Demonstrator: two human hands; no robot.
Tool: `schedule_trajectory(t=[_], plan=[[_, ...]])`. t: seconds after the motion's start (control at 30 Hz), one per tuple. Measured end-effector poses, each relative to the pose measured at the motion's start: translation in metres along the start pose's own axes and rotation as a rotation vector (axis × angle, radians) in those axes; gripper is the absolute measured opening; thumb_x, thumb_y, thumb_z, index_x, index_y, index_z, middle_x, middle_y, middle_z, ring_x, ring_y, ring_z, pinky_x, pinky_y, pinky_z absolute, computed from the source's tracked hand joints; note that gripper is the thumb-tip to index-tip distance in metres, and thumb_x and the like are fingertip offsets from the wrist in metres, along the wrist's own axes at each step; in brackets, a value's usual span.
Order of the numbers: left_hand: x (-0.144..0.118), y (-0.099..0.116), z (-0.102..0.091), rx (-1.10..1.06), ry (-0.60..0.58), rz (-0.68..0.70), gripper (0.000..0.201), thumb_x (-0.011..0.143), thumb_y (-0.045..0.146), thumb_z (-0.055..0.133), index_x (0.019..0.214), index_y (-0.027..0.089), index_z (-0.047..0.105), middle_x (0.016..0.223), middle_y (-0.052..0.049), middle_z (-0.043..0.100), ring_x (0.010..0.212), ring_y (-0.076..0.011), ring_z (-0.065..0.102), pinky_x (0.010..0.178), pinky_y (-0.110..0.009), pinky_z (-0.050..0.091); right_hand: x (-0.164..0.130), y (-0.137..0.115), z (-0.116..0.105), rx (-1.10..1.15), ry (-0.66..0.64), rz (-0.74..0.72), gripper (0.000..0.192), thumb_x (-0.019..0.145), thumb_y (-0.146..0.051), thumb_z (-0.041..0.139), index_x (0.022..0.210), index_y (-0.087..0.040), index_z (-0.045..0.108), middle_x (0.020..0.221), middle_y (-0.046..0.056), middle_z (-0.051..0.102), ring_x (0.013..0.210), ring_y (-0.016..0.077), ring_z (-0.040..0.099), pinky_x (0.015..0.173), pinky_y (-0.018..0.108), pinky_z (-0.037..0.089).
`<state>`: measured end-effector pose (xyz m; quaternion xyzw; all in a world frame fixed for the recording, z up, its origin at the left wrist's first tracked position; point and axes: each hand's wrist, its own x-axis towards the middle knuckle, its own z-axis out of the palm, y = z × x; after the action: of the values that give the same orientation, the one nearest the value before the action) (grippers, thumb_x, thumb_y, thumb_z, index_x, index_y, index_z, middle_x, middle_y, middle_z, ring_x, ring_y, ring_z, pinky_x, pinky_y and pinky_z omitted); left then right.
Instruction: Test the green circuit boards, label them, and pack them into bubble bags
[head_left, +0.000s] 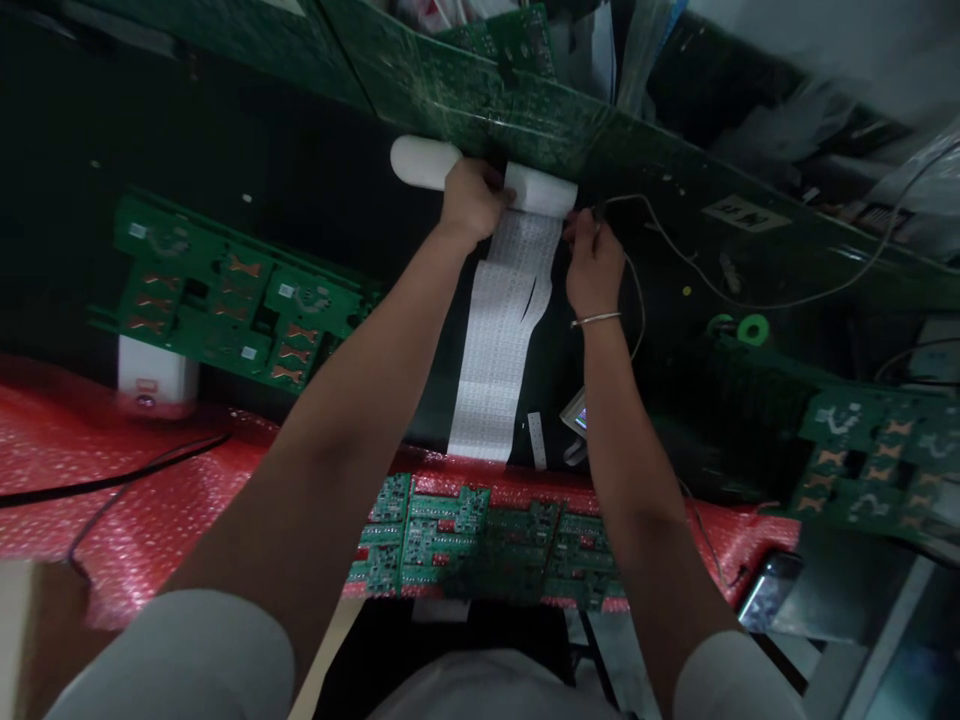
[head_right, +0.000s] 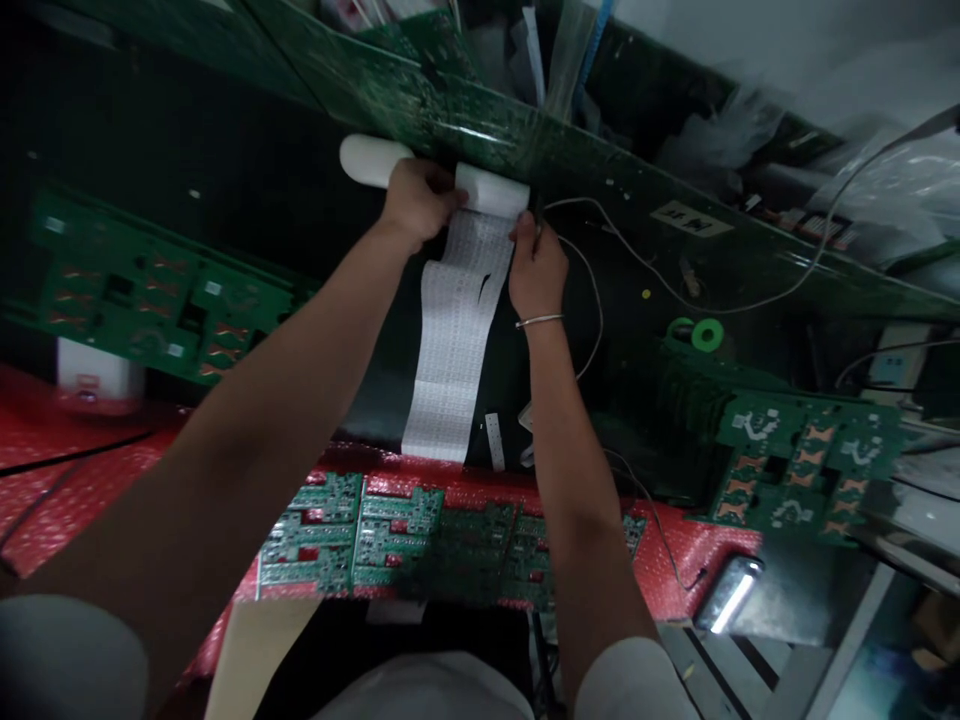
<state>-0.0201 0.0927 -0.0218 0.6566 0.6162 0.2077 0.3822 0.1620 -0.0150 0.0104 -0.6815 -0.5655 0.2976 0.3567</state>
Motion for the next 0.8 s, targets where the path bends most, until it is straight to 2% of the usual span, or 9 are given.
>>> schedule_trajectory(t=[0.1, 0.17, 0.33, 0.4, 0.5, 0.57, 0.7, 0.8], plan=[[-0.003, 0.007, -0.001, 0.023, -0.047, 0.019, 0.056, 0.075, 0.065, 0.049, 0.119, 0.038, 0.069, 0.103, 0.001, 0.077, 0.112, -0.0361, 0.064, 0.097, -0.058, 0.052, -0.02, -0.022, -0.006, -0.014, -0.012, -0.006, 0.048, 0.106, -0.054, 0.028, 0.098, -0.021, 0.062, 0.103, 0.008, 0.072, 0.104, 0.0206, 0.069, 0.1, 0.043, 0.051], [-0.007, 0.013, -0.002, 0.046, -0.026, 0.023, 0.054, 0.077, 0.06, 0.047, 0.123, 0.038, 0.066, 0.106, 0.001, 0.077, 0.113, -0.0339, 0.064, 0.096, -0.055, 0.053, -0.028, -0.028, -0.006, -0.01, -0.063, -0.017, 0.046, 0.106, -0.052, 0.029, 0.098, -0.021, 0.061, 0.102, 0.007, 0.073, 0.1, 0.0198, 0.07, 0.099, 0.042, 0.051], [-0.016, 0.021, -0.002, 0.043, 0.057, 0.041, 0.05, 0.079, 0.045, 0.046, 0.122, 0.03, 0.064, 0.113, -0.006, 0.074, 0.106, -0.0301, 0.067, 0.093, -0.049, 0.054, -0.018, -0.013, 0.001, -0.114, -0.197, -0.028, 0.04, 0.106, -0.05, 0.032, 0.102, -0.02, 0.059, 0.104, 0.009, 0.07, 0.101, 0.0227, 0.068, 0.098, 0.043, 0.051], [-0.017, 0.021, -0.004, 0.038, 0.026, 0.063, 0.056, 0.08, 0.046, 0.045, 0.132, 0.029, 0.058, 0.118, -0.007, 0.072, 0.111, -0.0304, 0.066, 0.094, -0.049, 0.053, -0.011, -0.007, 0.003, -0.183, -0.232, -0.022, 0.035, 0.106, -0.045, 0.035, 0.1, -0.02, 0.059, 0.102, 0.01, 0.07, 0.098, 0.0236, 0.067, 0.098, 0.045, 0.05], [-0.015, 0.021, -0.007, 0.085, -0.044, 0.103, 0.062, 0.082, 0.053, 0.046, 0.14, 0.035, 0.052, 0.119, -0.002, 0.072, 0.119, -0.0321, 0.062, 0.095, -0.052, 0.052, -0.002, -0.006, 0.004, -0.253, -0.238, -0.025, 0.029, 0.105, -0.038, 0.038, 0.098, -0.02, 0.059, 0.094, 0.009, 0.069, 0.091, 0.0232, 0.066, 0.097, 0.045, 0.05], [-0.015, 0.023, -0.011, 0.115, -0.057, 0.119, 0.058, 0.083, 0.056, 0.048, 0.138, 0.039, 0.054, 0.115, 0.0, 0.074, 0.12, -0.0344, 0.06, 0.095, -0.056, 0.051, 0.002, -0.008, 0.002, -0.292, -0.215, -0.027, 0.027, 0.105, -0.036, 0.039, 0.097, -0.02, 0.059, 0.091, 0.008, 0.068, 0.09, 0.0231, 0.066, 0.095, 0.045, 0.049], [-0.031, 0.026, -0.02, 0.11, 0.052, 0.194, 0.042, 0.09, 0.053, 0.045, 0.125, 0.038, 0.063, 0.113, -0.002, 0.074, 0.114, -0.0348, 0.063, 0.096, -0.058, 0.052, 0.008, -0.01, -0.001, -0.365, -0.179, -0.06, 0.03, 0.106, -0.036, 0.035, 0.097, -0.019, 0.059, 0.092, 0.008, 0.068, 0.09, 0.0227, 0.065, 0.092, 0.042, 0.049], [-0.053, 0.021, -0.02, 0.128, -0.047, 0.364, 0.039, 0.093, 0.053, 0.046, 0.12, 0.035, 0.068, 0.116, -0.003, 0.073, 0.118, -0.0321, 0.062, 0.101, -0.053, 0.052, 0.011, -0.006, -0.001, -0.431, -0.18, -0.088, 0.033, 0.107, -0.035, 0.032, 0.101, -0.017, 0.059, 0.096, 0.01, 0.069, 0.094, 0.0225, 0.065, 0.093, 0.041, 0.048]])
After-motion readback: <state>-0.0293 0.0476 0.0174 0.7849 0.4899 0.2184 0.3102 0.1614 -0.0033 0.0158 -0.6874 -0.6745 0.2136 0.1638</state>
